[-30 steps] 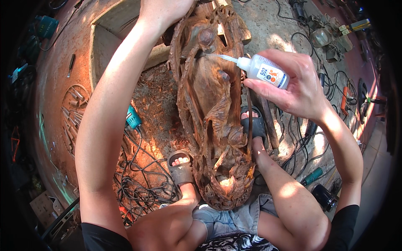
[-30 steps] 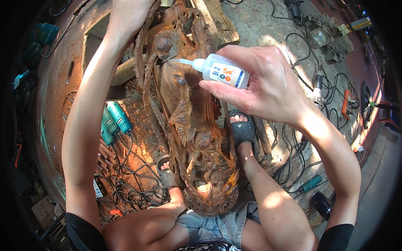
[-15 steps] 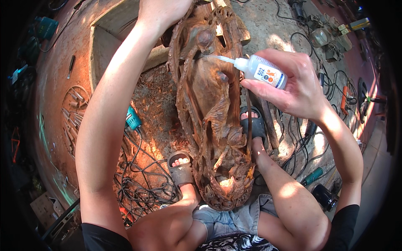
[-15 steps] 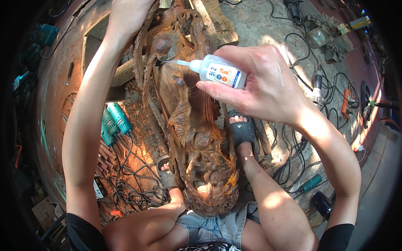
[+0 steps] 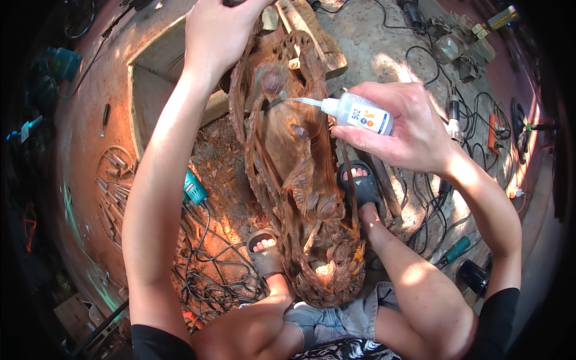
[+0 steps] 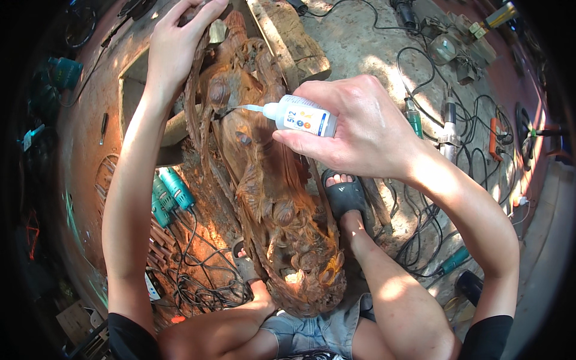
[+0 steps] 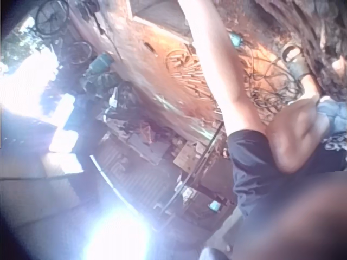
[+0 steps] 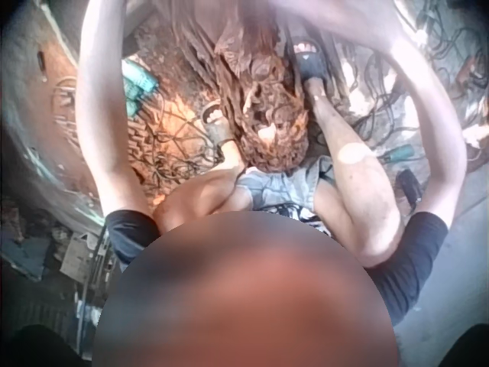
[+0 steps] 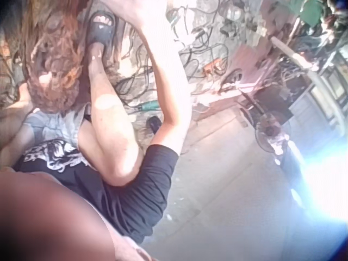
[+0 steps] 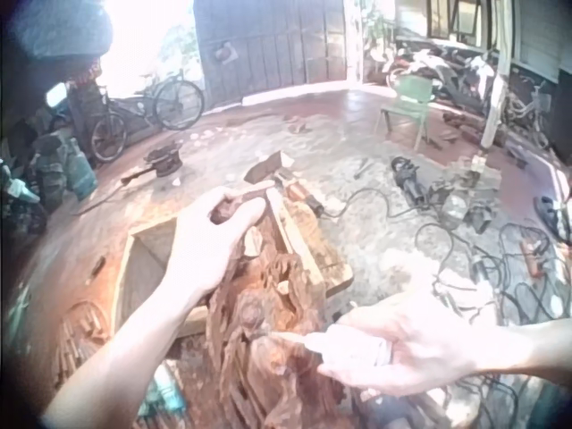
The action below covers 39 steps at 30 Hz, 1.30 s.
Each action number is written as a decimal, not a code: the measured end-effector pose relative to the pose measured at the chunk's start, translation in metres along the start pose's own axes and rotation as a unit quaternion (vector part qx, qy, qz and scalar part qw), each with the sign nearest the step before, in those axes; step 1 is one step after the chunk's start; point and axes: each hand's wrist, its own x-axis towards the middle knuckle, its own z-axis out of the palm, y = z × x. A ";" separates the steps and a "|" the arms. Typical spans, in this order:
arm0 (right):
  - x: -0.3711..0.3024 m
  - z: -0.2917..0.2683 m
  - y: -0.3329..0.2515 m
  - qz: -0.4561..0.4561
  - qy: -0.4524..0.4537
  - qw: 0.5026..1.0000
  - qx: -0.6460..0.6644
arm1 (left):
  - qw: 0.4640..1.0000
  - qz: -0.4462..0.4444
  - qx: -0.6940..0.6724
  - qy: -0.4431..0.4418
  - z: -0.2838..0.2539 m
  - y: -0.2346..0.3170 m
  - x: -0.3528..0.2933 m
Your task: The person uses a rotary tool to carve details into a large piece of wood. They then apply glue from a bottle to specific areas of the carving.
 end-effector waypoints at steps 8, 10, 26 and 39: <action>-0.001 -0.003 0.003 0.009 -0.016 1.000 0.014 | 1.000 -0.018 -0.014 0.001 0.001 -0.002 0.000; -0.001 -0.002 0.005 0.012 -0.017 1.000 0.014 | 1.000 -0.009 0.005 0.011 0.001 -0.002 0.001; -0.002 -0.008 0.007 0.063 -0.015 0.997 0.051 | 0.999 -0.021 0.030 0.025 0.001 0.001 0.001; 0.005 -0.009 0.013 0.087 -0.013 0.994 0.072 | 0.999 -0.023 0.006 0.023 0.002 -0.003 0.002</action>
